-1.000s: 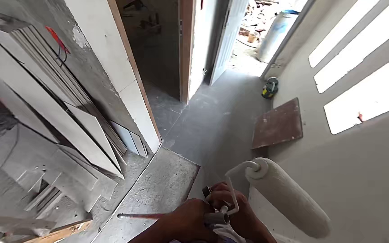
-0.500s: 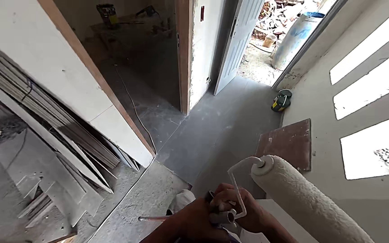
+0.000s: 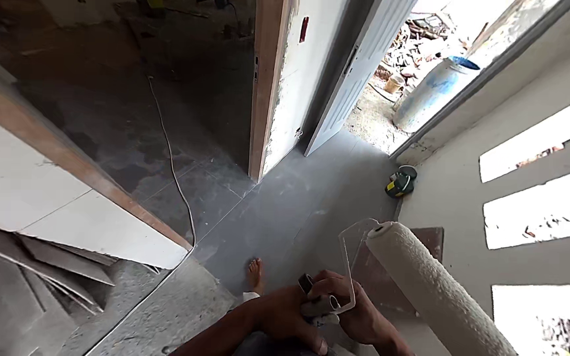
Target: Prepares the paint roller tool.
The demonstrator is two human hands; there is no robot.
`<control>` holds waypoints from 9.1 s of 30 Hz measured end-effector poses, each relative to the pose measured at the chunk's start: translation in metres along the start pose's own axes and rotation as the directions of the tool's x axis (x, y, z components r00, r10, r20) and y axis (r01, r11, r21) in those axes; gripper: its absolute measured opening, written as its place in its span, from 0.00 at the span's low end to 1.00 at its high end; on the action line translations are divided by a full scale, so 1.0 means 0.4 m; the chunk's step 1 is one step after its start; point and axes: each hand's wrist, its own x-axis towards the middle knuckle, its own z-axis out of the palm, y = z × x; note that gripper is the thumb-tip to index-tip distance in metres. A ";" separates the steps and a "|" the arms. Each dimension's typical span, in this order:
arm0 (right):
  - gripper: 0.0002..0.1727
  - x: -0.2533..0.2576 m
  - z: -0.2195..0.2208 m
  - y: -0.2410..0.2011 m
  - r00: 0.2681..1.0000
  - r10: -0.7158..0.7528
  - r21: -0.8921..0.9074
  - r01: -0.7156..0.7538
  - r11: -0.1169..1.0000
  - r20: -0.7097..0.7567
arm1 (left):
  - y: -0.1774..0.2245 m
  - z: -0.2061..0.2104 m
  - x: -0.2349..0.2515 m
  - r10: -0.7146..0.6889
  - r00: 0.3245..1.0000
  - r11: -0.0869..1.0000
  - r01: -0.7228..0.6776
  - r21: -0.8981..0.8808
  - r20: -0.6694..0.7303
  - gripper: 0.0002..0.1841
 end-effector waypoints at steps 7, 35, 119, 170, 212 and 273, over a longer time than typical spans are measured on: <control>0.12 0.300 -0.220 0.083 0.995 -0.014 0.067 0.007 0.998 0.102 | 0.081 -0.298 0.127 -0.015 0.999 0.999 0.013 -0.040 -0.048 0.23; 0.22 1.713 -0.453 0.250 0.663 -0.406 0.366 0.209 0.907 0.629 | 0.272 -1.273 0.099 0.055 0.332 0.988 -0.157 0.003 -0.942 0.15; 0.10 2.941 -0.447 0.161 0.850 -0.322 -0.236 0.443 0.865 0.416 | 0.346 -2.614 -0.235 0.645 -0.149 0.633 -0.445 0.633 -0.750 0.23; 0.15 3.030 -0.230 0.191 0.732 -0.681 -0.755 0.445 0.481 -0.002 | 0.266 -2.782 -0.309 0.488 0.006 0.787 -0.436 0.437 -0.873 0.25; 0.23 4.096 -0.989 0.430 0.806 -0.426 -0.821 0.530 0.210 0.411 | 0.523 -3.984 0.134 0.715 0.162 0.430 -0.869 0.245 -0.680 0.29; 0.15 5.298 -1.301 0.866 0.943 -0.202 -0.789 -0.092 0.608 -0.265 | 0.675 -5.533 0.312 0.359 0.645 0.833 0.105 0.543 -0.675 0.14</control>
